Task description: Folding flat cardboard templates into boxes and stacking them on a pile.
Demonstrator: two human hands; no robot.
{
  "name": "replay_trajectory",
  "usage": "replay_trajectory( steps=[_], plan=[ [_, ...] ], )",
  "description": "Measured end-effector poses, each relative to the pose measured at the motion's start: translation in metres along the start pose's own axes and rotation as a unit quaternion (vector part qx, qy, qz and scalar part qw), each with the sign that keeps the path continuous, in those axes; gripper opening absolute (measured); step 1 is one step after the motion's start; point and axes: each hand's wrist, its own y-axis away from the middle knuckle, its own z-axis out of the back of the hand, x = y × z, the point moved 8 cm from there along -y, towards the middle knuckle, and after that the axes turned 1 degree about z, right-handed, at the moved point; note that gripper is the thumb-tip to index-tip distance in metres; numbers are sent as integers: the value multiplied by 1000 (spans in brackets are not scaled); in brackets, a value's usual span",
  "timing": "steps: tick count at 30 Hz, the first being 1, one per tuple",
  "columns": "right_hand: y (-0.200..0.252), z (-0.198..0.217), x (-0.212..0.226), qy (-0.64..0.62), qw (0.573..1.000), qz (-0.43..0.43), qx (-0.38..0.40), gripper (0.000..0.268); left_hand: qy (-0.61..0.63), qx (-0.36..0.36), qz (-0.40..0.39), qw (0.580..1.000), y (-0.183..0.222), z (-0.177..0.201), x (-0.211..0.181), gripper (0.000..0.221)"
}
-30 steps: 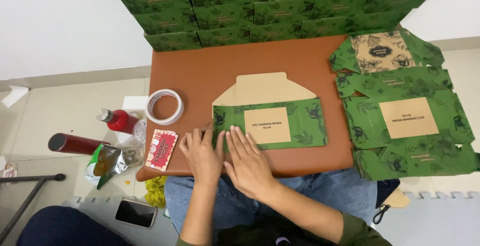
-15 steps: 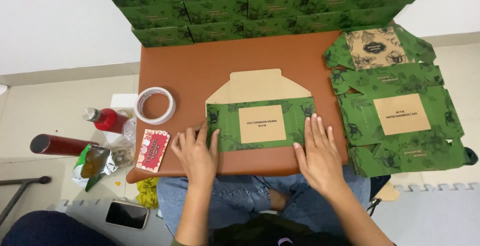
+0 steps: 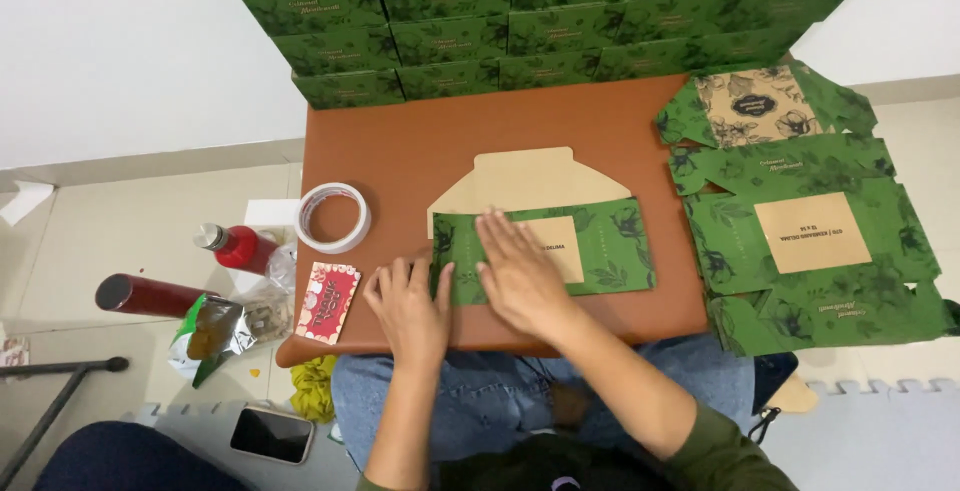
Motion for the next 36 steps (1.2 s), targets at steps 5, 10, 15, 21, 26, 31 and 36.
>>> replay_trajectory(
  steps=[5,10,15,21,26,31,36],
  plan=[
    [23,27,-91,73,991,-100,-51,58,-2,7,6,1000,-2,5,-3,27],
    [63,51,-123,141,976,-138,-87,48,-35,33,-22,999,-16,-5,-8,24],
    [103,29,-115,83,980,-76,-164,32,-144,46,-102,983,-71,-44,-10,38],
    [136,28,-24,-49,954,8,-295,17,-37,83,-175,980,-131,-131,-31,24],
    [128,16,-70,-38,957,-80,-276,67,-126,36,-127,983,-104,-122,-57,52],
    [128,12,-75,-2,962,-95,-256,121,-152,51,-46,986,-17,-91,-64,110],
    [121,17,-61,18,978,-33,-207,90,34,55,-98,993,8,-67,-75,78]
  ],
)
